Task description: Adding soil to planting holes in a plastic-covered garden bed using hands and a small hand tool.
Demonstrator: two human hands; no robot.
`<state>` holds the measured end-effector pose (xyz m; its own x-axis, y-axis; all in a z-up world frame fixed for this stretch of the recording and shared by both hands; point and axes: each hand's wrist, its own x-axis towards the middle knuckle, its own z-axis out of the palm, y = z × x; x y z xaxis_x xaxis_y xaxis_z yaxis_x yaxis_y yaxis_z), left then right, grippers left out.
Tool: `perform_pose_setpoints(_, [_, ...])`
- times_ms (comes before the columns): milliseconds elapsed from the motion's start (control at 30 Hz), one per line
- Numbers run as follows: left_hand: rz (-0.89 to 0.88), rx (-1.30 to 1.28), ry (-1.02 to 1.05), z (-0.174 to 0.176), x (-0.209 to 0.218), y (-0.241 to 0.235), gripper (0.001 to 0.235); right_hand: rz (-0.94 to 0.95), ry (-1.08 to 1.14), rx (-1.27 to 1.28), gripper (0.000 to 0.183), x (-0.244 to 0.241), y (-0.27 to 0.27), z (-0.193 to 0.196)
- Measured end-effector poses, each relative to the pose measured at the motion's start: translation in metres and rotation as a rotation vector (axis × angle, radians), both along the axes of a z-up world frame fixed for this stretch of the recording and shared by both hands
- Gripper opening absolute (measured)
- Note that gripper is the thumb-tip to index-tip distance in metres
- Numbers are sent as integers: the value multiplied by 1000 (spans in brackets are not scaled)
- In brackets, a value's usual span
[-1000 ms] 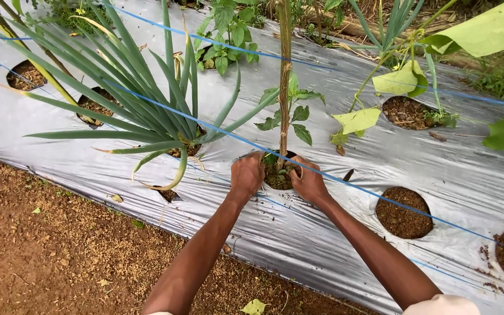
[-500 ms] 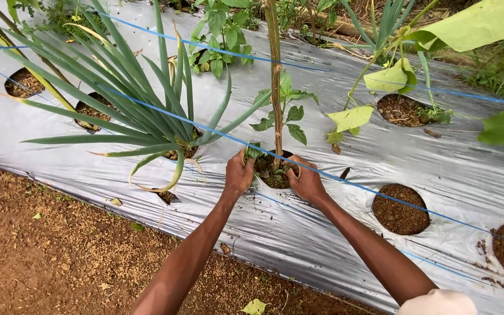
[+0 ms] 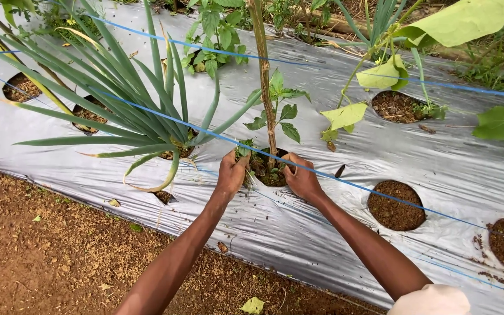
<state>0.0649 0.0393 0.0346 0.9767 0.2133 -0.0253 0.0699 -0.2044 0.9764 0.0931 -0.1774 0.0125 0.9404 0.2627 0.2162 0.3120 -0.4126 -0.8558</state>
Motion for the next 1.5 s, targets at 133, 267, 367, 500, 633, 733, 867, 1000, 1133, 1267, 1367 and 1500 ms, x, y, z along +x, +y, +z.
perform_pose_setpoints(133, [56,-58,28,-15,10,11,25,-7,31,-13,12,-11,-1,11])
perform_pose_setpoints(267, [150,-154,-98,7,16,32,31,3,81,-29,19,-13,-1,12])
perform_pose_setpoints(367, [130,-219,-107,10,7,38,36,8,112,-7,21,-14,-4,13])
perform_pose_setpoints(500, [136,-312,-2,14,-24,41,35,-24,170,44,23,-23,-6,25])
perform_pose_setpoints(633, [219,-394,98,28,-40,24,32,-147,406,109,21,-21,-3,16])
perform_pose_setpoints(733, [226,-390,301,67,-61,1,62,-82,474,262,26,-37,2,17])
perform_pose_setpoints(867, [180,-587,364,38,-68,-12,78,-114,666,384,25,-61,21,21])
perform_pose_setpoints(1000, [-59,-332,351,55,-85,-39,93,-70,987,675,61,-88,29,56])
perform_pose_setpoints(1133, [-138,-32,244,11,-103,-60,63,-67,1112,793,66,-123,29,45])
perform_pose_setpoints(1267, [-266,-45,3,17,-129,-82,67,-176,1305,971,68,-143,2,-25])
perform_pose_setpoints(1367, [-365,64,-156,19,-148,-98,55,-221,1285,1049,57,-165,-16,3])
perform_pose_setpoints(1500, [-479,419,-206,-8,-171,-121,37,-289,1264,1184,40,-185,-23,46])
